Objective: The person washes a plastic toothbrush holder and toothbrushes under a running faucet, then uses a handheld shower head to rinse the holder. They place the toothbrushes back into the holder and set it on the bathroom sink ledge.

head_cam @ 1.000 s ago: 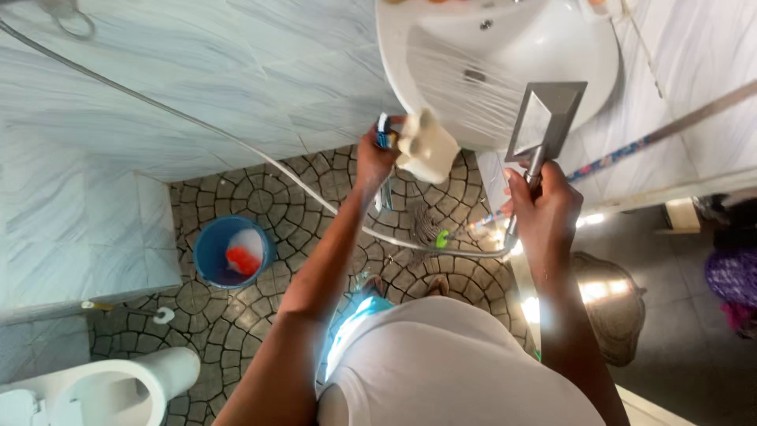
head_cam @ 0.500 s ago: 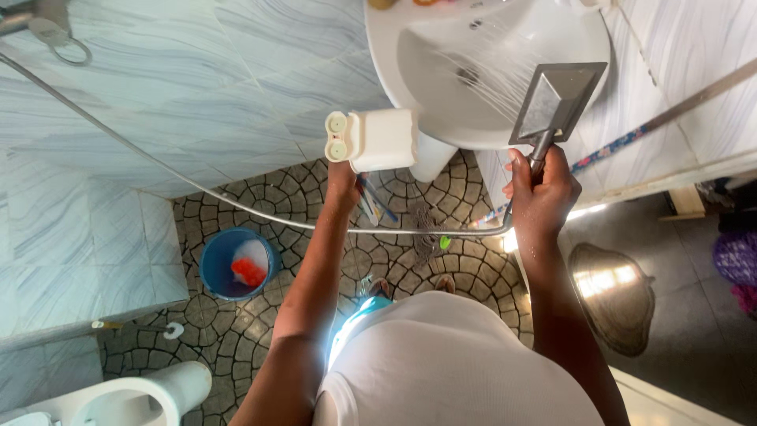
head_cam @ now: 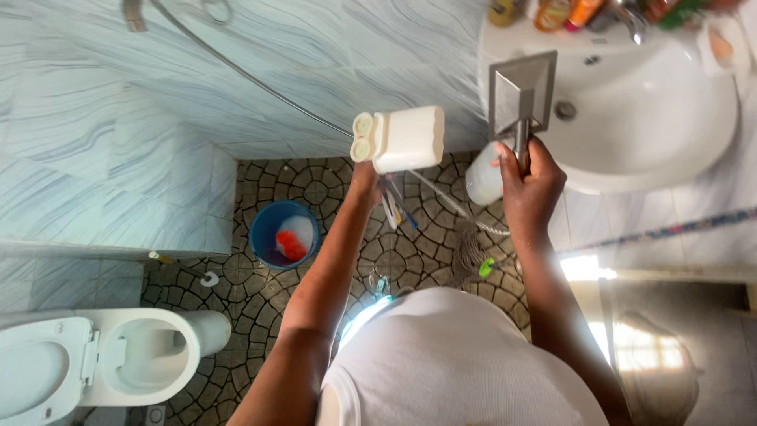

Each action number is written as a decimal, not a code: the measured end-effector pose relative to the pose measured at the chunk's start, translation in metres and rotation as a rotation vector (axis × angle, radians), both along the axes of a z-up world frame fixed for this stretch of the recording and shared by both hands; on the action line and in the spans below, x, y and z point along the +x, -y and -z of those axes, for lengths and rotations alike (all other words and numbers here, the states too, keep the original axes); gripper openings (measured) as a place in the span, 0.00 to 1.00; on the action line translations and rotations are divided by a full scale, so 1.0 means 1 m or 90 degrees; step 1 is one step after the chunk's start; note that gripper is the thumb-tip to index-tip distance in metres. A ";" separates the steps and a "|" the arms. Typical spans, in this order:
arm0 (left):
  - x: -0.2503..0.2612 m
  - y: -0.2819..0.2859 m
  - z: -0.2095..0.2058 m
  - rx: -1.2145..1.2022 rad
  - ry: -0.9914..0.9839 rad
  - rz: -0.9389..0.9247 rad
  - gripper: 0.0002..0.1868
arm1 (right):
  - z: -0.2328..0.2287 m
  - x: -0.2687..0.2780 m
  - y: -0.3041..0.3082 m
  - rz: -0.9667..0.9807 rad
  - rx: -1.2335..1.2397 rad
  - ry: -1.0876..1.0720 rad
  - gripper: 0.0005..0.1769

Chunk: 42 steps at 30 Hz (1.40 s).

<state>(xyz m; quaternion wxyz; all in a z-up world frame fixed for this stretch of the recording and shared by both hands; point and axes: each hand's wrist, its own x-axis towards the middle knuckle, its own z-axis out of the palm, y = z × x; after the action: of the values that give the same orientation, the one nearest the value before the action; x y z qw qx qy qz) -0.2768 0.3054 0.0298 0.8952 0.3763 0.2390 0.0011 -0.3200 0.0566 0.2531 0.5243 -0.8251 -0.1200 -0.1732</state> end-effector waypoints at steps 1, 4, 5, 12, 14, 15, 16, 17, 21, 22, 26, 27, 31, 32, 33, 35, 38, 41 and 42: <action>0.000 -0.011 -0.002 0.005 0.024 -0.012 0.10 | 0.002 0.007 -0.005 0.005 0.012 -0.040 0.08; -0.009 -0.026 0.012 0.012 0.039 -0.043 0.09 | 0.013 0.029 -0.017 -0.001 0.090 -0.168 0.14; -0.008 -0.028 0.021 0.014 0.015 -0.057 0.09 | 0.018 0.036 -0.022 -0.027 0.163 -0.200 0.16; -0.001 -0.054 0.066 -0.061 0.135 0.075 0.18 | 0.063 0.104 -0.069 -0.249 0.560 -0.445 0.16; 0.022 -0.058 0.050 -0.055 0.142 0.106 0.18 | 0.070 0.118 -0.092 -0.316 0.554 -0.511 0.16; 0.036 -0.056 0.040 -0.050 0.147 0.124 0.19 | 0.072 0.130 -0.102 -0.348 0.532 -0.521 0.16; 0.034 -0.049 0.034 -0.053 0.138 0.143 0.19 | 0.076 0.132 -0.107 -0.364 0.503 -0.523 0.16; 0.033 -0.048 0.027 -0.042 0.134 0.155 0.19 | 0.081 0.136 -0.113 -0.375 0.470 -0.514 0.16; 0.045 -0.070 0.001 0.010 0.126 0.199 0.19 | 0.096 0.166 -0.142 -0.343 0.296 -0.403 0.16; 0.047 -0.073 -0.003 0.017 0.122 0.200 0.19 | 0.101 0.175 -0.148 -0.327 0.240 -0.382 0.16; 0.053 -0.090 -0.013 0.046 0.102 0.177 0.19 | 0.121 0.215 -0.168 -0.369 0.163 -0.390 0.16; 0.055 -0.097 -0.016 0.055 0.099 0.165 0.19 | 0.125 0.226 -0.169 -0.417 0.174 -0.410 0.17; 0.052 -0.111 -0.029 0.115 0.093 0.165 0.19 | 0.138 0.279 -0.144 -0.662 0.367 -0.567 0.26; 0.052 -0.117 -0.034 0.136 0.093 0.179 0.19 | 0.141 0.295 -0.146 -0.625 0.435 -0.567 0.27; 0.047 -0.126 -0.040 0.158 0.092 0.193 0.19 | 0.148 0.304 -0.162 -0.565 0.539 -0.546 0.26; 0.045 -0.132 -0.047 0.182 0.097 0.216 0.19 | 0.160 0.331 -0.191 -0.416 0.575 -0.539 0.25; 0.035 -0.153 -0.059 0.226 0.100 0.246 0.19 | 0.171 0.366 -0.252 -0.387 0.593 -0.640 0.23; 0.030 -0.176 -0.068 0.272 0.111 0.297 0.19 | 0.182 0.365 -0.290 -0.459 0.571 -0.636 0.21; 0.026 -0.185 -0.069 0.289 0.111 0.299 0.19 | 0.184 0.360 -0.299 -0.485 0.543 -0.623 0.20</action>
<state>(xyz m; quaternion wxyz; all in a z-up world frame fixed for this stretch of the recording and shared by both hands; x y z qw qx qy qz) -0.2506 0.4908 0.0992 0.7816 0.6091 0.0622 -0.1195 0.0396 0.3551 0.0686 0.8156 -0.4346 -0.0728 0.3749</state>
